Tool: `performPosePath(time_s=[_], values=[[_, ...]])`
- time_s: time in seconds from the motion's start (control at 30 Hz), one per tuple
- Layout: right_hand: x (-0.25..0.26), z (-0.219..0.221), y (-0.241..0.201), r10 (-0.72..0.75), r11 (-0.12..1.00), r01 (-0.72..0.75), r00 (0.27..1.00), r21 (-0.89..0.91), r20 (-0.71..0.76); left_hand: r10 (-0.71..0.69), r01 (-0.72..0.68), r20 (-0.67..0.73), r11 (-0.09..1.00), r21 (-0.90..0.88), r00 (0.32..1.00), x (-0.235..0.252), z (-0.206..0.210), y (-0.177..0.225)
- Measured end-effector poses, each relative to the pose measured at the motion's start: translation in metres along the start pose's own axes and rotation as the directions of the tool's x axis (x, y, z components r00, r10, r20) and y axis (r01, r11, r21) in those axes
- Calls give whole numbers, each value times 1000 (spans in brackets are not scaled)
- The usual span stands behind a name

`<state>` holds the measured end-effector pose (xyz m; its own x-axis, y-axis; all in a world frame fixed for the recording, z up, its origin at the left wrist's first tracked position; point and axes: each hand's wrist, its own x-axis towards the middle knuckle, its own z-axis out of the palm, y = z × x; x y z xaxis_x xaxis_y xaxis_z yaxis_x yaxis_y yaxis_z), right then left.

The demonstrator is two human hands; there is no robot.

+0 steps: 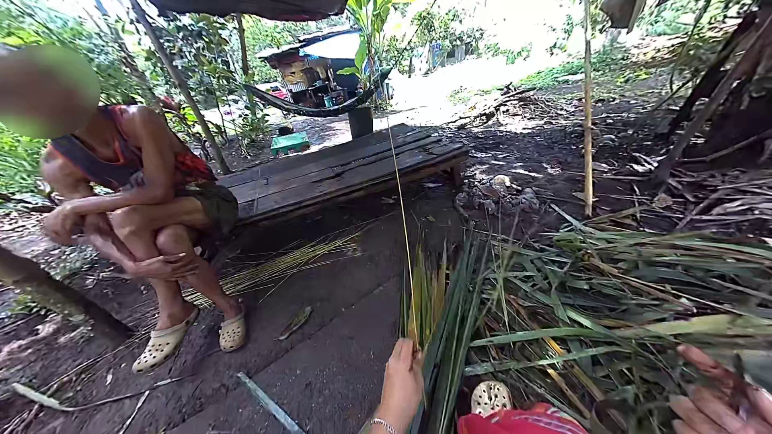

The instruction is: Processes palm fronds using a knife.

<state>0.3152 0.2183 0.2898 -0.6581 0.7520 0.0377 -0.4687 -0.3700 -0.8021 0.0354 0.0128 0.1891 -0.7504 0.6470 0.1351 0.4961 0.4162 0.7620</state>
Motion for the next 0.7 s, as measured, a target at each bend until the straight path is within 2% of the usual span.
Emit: performPosePath(time_s=[0.07, 0.1, 0.17, 0.23, 0.3, 0.37, 0.43, 0.5, 0.6, 0.63, 0.7], values=[[-1, 4, 6, 18, 999, -16, 999, 34, -48, 50, -52, -46, 998, -26, 998, 11, 14, 4], [-4, 8, 10, 6, 999, 0, 994, 50, -110, 71, -72, -24, 997, -34, 997, 18, 22, 8], [-7, 14, 14, -4, 997, 21, 977, 77, -214, 111, -109, 48, 993, -41, 993, 39, 45, 20], [-6, 13, 17, 10, 996, 13, 968, 93, -250, 128, -120, 154, 991, -55, 980, 69, 71, 43], [-5, 12, 19, 29, 993, 1, 968, 120, -248, 106, -96, 256, 994, -54, 961, 104, 101, 71], [-4, 11, 20, 41, 989, -3, 964, 145, -264, 35, -12, 354, 998, -68, 934, 137, 130, 91], [-5, 10, 19, 39, 989, 5, 957, 151, -288, -48, 86, 410, 993, -75, 911, 156, 146, 91], [-6, 5, 18, 37, 988, 8, 956, 154, -290, -95, 137, 397, 988, -78, 913, 157, 151, 61], [-7, -3, 17, 53, 986, -8, 962, 166, -268, -219, 196, 368, 976, 99, 904, 127, 143, -31], [-7, -4, 17, 59, 984, -13, 965, 177, -257, -304, 247, 370, 949, 195, 878, 110, 135, -65], [-7, -4, 18, 77, 979, -25, 965, 204, -252, -507, 363, 381, 847, 389, 773, 67, 118, -124]])
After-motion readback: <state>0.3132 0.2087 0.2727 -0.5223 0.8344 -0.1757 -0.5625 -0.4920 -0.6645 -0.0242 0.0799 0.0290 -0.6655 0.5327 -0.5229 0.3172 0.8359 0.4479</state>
